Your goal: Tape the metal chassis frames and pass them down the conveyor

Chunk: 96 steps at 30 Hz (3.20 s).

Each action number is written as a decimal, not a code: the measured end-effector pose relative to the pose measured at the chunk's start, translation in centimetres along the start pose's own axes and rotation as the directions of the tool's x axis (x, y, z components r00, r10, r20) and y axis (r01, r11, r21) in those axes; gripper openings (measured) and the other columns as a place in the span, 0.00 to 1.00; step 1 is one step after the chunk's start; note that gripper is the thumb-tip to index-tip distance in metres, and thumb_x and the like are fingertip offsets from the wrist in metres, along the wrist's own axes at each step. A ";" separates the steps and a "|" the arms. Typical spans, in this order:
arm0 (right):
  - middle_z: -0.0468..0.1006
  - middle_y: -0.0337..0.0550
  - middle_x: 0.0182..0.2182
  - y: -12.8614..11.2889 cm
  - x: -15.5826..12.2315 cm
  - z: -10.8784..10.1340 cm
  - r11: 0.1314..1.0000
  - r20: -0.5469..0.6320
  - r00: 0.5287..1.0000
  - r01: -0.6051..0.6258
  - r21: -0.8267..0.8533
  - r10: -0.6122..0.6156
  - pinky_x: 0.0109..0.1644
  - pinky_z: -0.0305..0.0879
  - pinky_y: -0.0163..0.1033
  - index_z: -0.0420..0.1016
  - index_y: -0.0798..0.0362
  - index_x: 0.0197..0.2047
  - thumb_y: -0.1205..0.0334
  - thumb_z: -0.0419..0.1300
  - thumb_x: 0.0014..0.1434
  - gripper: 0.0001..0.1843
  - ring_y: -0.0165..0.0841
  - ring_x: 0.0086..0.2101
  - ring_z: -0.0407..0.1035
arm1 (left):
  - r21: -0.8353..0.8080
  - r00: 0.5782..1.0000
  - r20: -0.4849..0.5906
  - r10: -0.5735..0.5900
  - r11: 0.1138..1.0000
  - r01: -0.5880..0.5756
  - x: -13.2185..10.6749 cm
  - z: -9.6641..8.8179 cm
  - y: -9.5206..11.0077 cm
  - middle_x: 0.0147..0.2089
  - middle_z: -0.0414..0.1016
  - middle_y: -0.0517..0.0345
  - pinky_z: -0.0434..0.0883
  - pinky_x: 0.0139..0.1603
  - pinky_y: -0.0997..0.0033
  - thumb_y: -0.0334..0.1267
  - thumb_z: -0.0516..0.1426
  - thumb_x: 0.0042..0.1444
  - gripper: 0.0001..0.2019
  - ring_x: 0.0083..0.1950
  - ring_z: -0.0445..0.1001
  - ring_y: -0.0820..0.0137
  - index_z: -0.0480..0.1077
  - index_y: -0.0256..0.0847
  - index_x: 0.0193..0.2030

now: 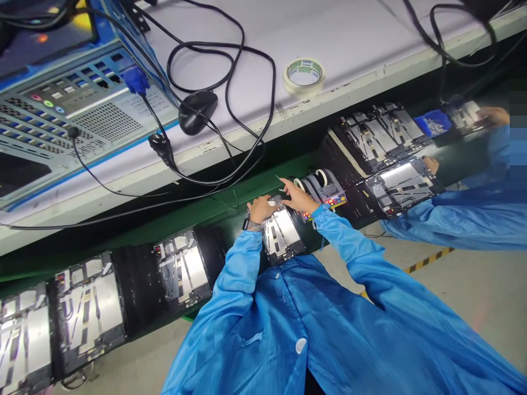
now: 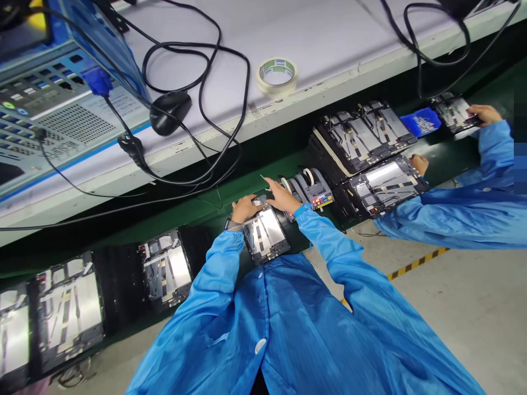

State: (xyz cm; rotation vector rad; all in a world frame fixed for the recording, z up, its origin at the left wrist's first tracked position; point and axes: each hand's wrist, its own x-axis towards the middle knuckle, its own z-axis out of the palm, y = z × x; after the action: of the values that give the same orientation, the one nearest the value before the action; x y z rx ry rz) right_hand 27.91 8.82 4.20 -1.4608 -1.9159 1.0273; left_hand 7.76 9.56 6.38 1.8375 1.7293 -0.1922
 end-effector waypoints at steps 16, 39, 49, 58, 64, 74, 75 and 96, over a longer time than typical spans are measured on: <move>0.70 0.52 0.56 -1.2 0.9 0.1 0.979 0.035 0.998 0.063 -0.195 -0.057 0.54 0.69 0.53 0.40 0.44 0.78 0.64 0.70 0.53 0.59 0.49 0.53 0.69 | -0.151 0.993 0.091 -0.072 0.985 0.085 1.9 -1.0 -0.7 0.60 0.78 0.52 0.53 0.70 0.45 0.55 0.69 0.45 0.29 0.65 0.71 0.50 0.74 0.52 0.54; 0.75 0.29 0.27 -0.8 4.1 0.2 0.998 0.443 0.895 0.065 0.003 -0.060 0.34 0.59 0.31 0.60 0.52 0.68 0.75 0.65 0.52 0.41 0.28 0.28 0.69 | -0.146 0.990 0.124 -0.072 0.985 0.090 2.7 -0.5 -1.5 0.62 0.76 0.48 0.56 0.69 0.46 0.58 0.69 0.44 0.32 0.68 0.67 0.48 0.73 0.49 0.55; 0.78 0.35 0.30 -2.2 3.9 0.1 0.983 0.475 0.880 0.070 -0.169 0.019 0.33 0.59 0.32 0.59 0.55 0.70 0.77 0.64 0.55 0.41 0.32 0.31 0.71 | -0.140 0.990 0.127 -0.056 0.987 0.074 2.8 -0.4 -1.6 0.63 0.76 0.50 0.54 0.70 0.46 0.60 0.68 0.43 0.34 0.69 0.67 0.48 0.73 0.51 0.56; 0.80 0.39 0.33 -3.0 3.7 -0.1 0.969 0.473 0.879 0.062 -0.240 0.061 0.34 0.60 0.32 0.54 0.55 0.73 0.76 0.64 0.57 0.43 0.33 0.33 0.73 | -0.137 0.990 0.128 -0.058 0.988 0.075 2.6 -0.6 -1.5 0.64 0.75 0.50 0.55 0.70 0.46 0.60 0.69 0.43 0.34 0.69 0.66 0.50 0.72 0.51 0.56; 0.81 0.41 0.32 -3.2 3.4 0.6 0.949 0.418 0.906 0.073 -0.306 0.065 0.35 0.61 0.35 0.55 0.54 0.74 0.70 0.70 0.55 0.48 0.38 0.34 0.76 | -0.147 0.992 0.117 -0.045 0.987 0.062 2.4 -0.7 -1.4 0.65 0.74 0.48 0.53 0.71 0.43 0.61 0.68 0.44 0.34 0.70 0.65 0.48 0.73 0.50 0.56; 0.82 0.56 0.46 -4.3 2.6 1.3 0.878 0.321 0.942 0.068 -0.474 0.100 0.43 0.64 0.40 0.55 0.51 0.73 0.67 0.73 0.54 0.49 0.51 0.47 0.77 | -0.141 0.991 0.118 -0.066 0.987 0.082 2.3 -0.7 -1.2 0.63 0.76 0.46 0.54 0.70 0.45 0.61 0.69 0.44 0.34 0.69 0.67 0.48 0.73 0.49 0.56; 0.81 0.56 0.47 -4.3 2.7 1.1 0.876 0.308 0.945 0.056 -0.479 0.108 0.45 0.64 0.41 0.56 0.51 0.73 0.66 0.74 0.53 0.50 0.51 0.48 0.77 | -0.142 0.991 0.117 -0.063 0.987 0.080 2.3 -0.7 -1.3 0.63 0.76 0.46 0.54 0.70 0.45 0.61 0.69 0.44 0.35 0.69 0.67 0.48 0.73 0.48 0.56; 0.72 0.41 0.41 1.0 -1.2 2.7 0.971 -0.008 0.973 -0.232 -0.058 0.232 0.43 0.67 0.39 0.48 0.52 0.76 0.49 0.70 0.55 0.54 0.37 0.39 0.70 | -0.123 0.990 0.130 -0.060 0.990 0.077 2.7 -0.7 -1.5 0.64 0.75 0.49 0.56 0.69 0.47 0.61 0.69 0.42 0.34 0.69 0.67 0.48 0.73 0.50 0.54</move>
State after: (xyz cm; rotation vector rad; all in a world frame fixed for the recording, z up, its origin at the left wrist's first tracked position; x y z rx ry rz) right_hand 26.75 7.12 1.90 -1.7503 -1.8192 1.0794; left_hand 6.51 12.19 5.12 1.6405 1.6787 -0.2161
